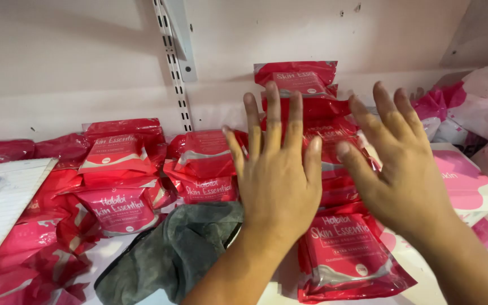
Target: The person wipes red packaged products on a shelf using a grey cloth. They pick up individual packages, wipe them, and place them back on the shelf in a neat arrangement.
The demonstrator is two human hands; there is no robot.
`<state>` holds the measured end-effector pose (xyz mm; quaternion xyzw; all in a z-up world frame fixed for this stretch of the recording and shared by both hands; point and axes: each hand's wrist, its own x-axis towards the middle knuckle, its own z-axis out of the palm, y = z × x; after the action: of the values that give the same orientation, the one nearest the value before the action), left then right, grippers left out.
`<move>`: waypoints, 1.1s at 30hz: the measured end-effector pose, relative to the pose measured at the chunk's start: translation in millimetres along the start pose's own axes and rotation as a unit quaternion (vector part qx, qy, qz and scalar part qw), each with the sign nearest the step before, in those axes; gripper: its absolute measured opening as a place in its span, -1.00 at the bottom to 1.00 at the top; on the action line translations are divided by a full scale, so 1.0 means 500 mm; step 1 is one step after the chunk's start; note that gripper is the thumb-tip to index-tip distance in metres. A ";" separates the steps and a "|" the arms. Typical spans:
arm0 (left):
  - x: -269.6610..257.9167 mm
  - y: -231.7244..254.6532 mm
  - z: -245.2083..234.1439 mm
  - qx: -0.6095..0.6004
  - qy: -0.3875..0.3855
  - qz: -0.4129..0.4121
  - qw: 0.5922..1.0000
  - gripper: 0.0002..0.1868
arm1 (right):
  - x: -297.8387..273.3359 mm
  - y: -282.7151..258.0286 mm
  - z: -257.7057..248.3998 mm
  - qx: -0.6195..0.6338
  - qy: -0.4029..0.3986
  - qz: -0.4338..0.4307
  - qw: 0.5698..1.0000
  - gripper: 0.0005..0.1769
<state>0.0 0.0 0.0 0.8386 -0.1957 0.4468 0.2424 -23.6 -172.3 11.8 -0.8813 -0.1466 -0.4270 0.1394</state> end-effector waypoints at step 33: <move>-0.178 -0.135 -0.288 0.096 -0.067 -0.066 0.991 -0.29 | -0.117 -0.384 0.022 0.059 -0.076 0.011 0.995 -0.14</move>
<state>-104.2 148.2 -21.4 0.8974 -0.1115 0.3889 0.1759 -122.9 -0.3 -17.8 -0.9029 -0.1717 -0.3480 0.1848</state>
